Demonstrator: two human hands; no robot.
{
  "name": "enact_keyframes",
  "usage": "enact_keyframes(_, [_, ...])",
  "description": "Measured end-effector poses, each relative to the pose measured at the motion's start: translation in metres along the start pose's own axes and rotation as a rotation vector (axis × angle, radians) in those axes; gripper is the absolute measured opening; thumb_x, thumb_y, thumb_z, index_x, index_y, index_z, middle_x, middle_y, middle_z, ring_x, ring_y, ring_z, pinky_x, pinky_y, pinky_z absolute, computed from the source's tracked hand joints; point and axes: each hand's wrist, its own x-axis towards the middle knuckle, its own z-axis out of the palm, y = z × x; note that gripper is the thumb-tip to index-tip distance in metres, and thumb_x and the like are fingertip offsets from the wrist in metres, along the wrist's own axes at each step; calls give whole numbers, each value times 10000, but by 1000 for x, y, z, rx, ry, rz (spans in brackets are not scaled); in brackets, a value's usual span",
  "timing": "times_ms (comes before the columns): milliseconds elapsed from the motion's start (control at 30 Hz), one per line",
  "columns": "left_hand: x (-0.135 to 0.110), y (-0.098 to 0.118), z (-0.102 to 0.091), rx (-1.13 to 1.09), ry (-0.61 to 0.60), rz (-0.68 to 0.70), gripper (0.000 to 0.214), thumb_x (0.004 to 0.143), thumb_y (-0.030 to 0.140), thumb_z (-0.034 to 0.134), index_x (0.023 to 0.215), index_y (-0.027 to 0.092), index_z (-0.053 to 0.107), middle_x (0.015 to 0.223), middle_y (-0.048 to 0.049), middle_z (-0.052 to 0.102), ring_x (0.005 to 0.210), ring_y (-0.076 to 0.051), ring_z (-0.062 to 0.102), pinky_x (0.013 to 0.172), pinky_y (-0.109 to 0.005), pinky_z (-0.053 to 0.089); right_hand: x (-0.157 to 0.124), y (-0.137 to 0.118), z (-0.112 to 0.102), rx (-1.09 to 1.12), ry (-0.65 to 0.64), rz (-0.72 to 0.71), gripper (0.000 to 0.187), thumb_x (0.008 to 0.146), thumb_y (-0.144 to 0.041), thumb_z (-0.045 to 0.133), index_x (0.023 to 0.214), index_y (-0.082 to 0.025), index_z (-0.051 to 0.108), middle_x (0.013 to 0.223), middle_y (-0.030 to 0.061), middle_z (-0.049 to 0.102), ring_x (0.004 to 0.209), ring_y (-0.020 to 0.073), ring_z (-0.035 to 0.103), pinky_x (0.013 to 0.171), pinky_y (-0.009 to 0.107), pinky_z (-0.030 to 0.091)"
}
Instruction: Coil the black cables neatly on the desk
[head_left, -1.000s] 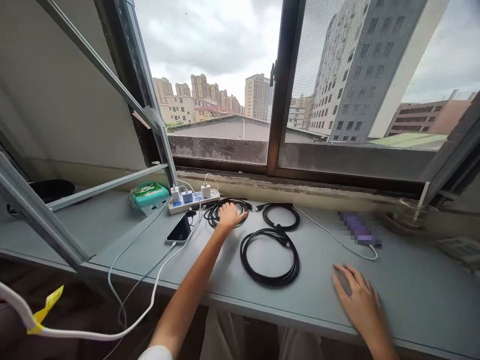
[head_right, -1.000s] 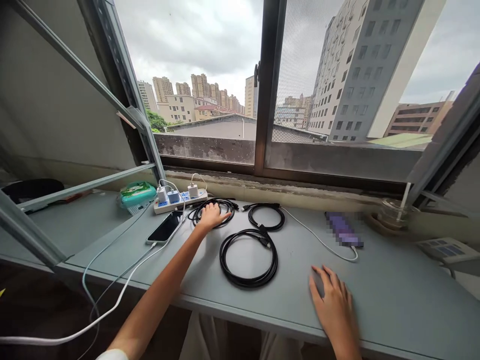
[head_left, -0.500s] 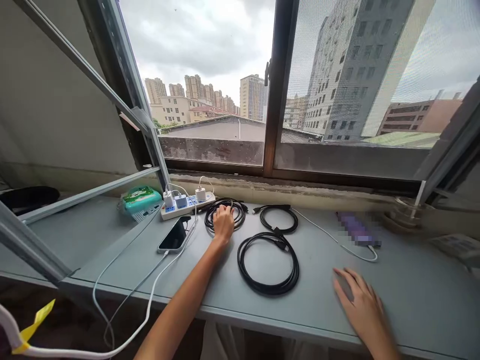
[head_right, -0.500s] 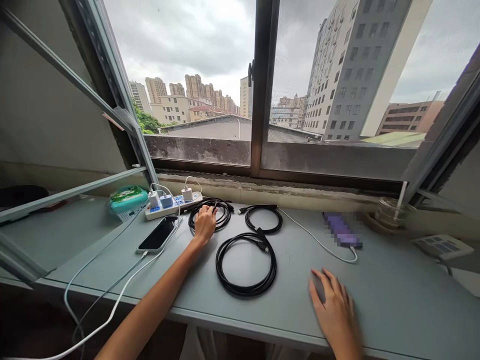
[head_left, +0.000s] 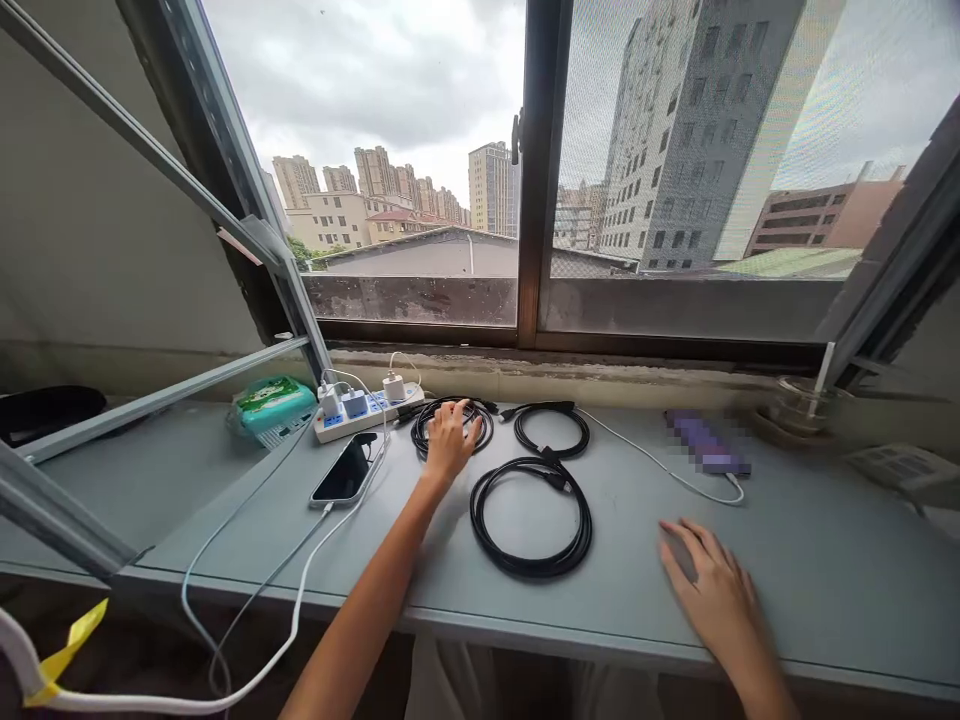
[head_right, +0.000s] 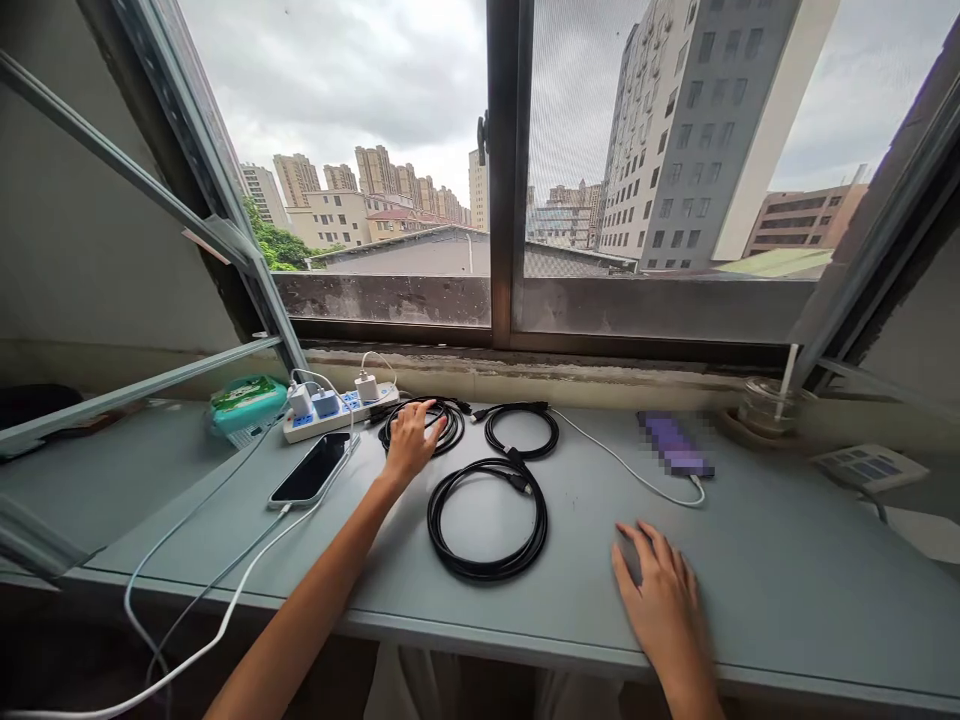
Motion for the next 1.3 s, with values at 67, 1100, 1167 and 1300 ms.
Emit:
enact_keyframes(67, [-8, 15, -16, -55, 4, 86, 392, 948, 369, 345, 1239, 177, 524, 1243, -125, 534, 1190, -239, 456, 1008, -368, 323, 0, -1, -1, 3, -23, 6, 482, 851, -492, 316, 1095, -244, 649, 1218, 70, 590, 1078, 291, 548, 928, 481, 415])
enact_keyframes(1100, [18, 13, 18, 196, -353, -116, 381, 895, 390, 512, 1161, 122, 568, 1170, -134, 600, 1082, -245, 567, 922, -452, 441, -1, -3, 5, 20, -4, -36, 439, 884, -460, 335, 1117, -239, 635, 1237, 78, 572, 1123, 282, 518, 965, 476, 397])
enact_keyframes(1167, [17, 12, 26, 224, -330, -131, 386, 876, 372, 537, 1161, 112, 561, 1221, -148, 565, 1141, -254, 522, 946, -439, 416, -1, -4, 5, 32, -13, 3, 440, 876, -468, 332, 1105, -259, 643, 1235, 64, 580, 1106, 280, 530, 952, 478, 406])
enact_keyframes(1300, [17, 6, 32, 232, -283, -140, 413, 860, 379, 496, 1149, 90, 555, 1227, -208, 556, 1194, -317, 479, 915, -396, 403, -1, -4, 5, 54, -13, 10, 466, 859, -491, 327, 1092, -253, 653, 1224, 69, 592, 1100, 285, 540, 943, 483, 412])
